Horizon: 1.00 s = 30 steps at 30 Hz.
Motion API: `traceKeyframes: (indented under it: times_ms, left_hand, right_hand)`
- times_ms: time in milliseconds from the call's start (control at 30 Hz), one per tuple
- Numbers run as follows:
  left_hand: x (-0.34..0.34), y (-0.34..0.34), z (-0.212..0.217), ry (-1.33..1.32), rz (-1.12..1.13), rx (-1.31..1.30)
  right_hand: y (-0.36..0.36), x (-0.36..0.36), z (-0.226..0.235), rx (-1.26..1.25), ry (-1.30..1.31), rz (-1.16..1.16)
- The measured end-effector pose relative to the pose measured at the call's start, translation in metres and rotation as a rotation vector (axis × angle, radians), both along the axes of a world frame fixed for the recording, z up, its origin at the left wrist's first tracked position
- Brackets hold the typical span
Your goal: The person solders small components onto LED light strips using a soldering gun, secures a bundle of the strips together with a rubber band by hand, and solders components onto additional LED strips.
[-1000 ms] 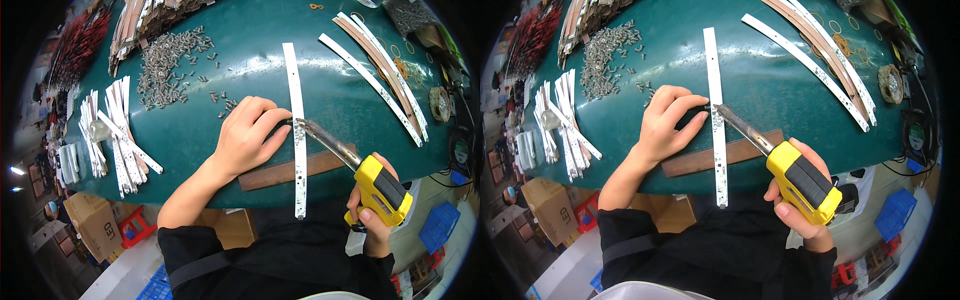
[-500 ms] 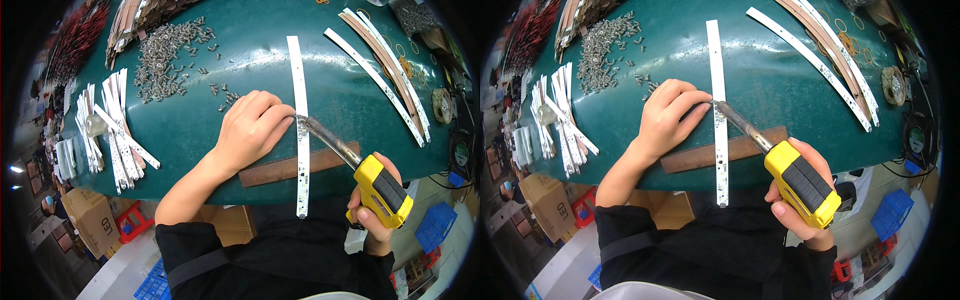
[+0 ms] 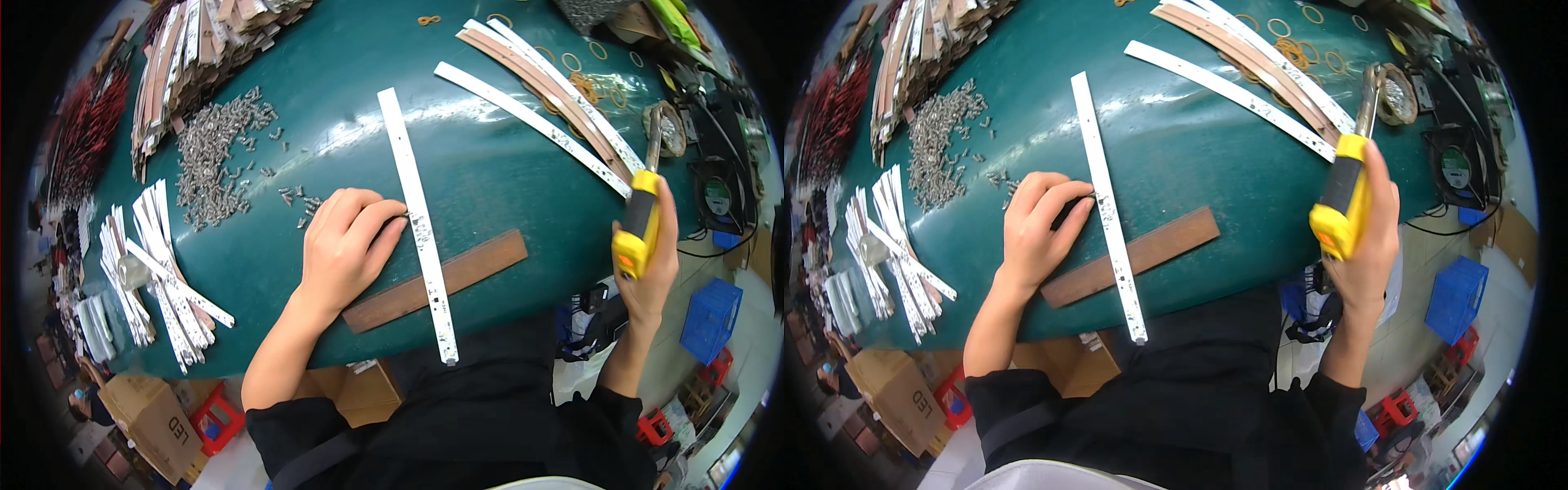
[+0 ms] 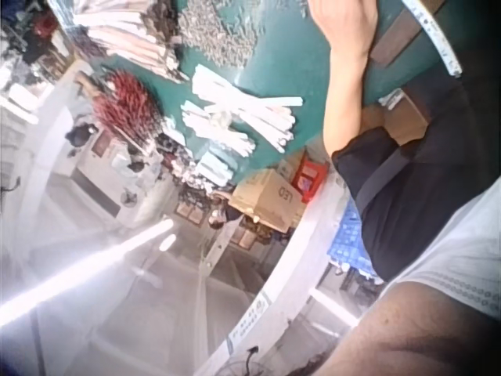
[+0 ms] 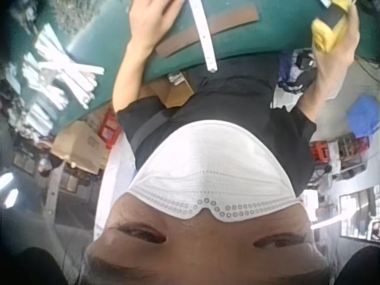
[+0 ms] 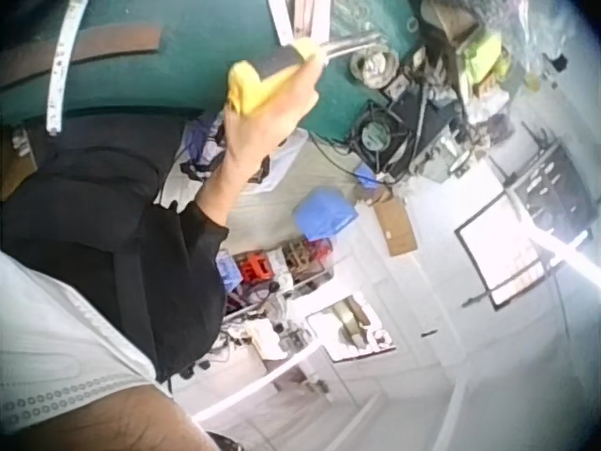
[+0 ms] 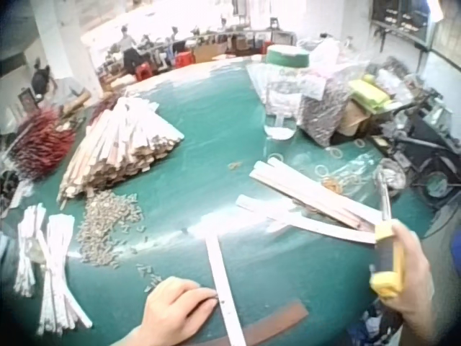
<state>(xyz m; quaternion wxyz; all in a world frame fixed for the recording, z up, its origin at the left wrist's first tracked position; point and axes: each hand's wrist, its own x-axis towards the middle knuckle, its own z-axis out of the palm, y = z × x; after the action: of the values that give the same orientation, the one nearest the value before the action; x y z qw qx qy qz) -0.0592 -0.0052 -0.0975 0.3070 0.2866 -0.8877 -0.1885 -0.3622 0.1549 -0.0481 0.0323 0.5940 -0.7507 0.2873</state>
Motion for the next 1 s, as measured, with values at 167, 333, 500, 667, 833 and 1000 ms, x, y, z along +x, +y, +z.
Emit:
traceKeyframes:
  times_ms: [167,333,500,667,833,1000]
  left_hand:
    - [0.001,0.001,0.002,-0.015,0.013,0.013]
    - [0.003,0.0,0.005,-0.02,-0.01,0.029]
    - [0.012,-0.001,0.026,0.124,-0.424,-0.103]
    - [-0.002,0.031,0.035,-0.177,-0.758,-0.22]
    - [0.015,0.027,0.058,-0.093,-0.492,-0.574]
    - [0.083,0.01,0.096,-0.173,0.02,-0.722]
  right_hand:
    - [-0.016,-0.029,-0.018,0.078,0.27,0.077]
    - [-0.012,-0.025,-0.016,0.091,0.153,0.024]
    - [0.005,0.013,-0.001,-0.092,-0.017,0.023]
    - [0.001,0.055,0.003,-0.29,-0.086,0.129]
    - [-0.019,0.079,0.008,-0.237,-0.059,0.393]
    - [-0.019,0.101,0.015,-0.195,-0.124,0.51]
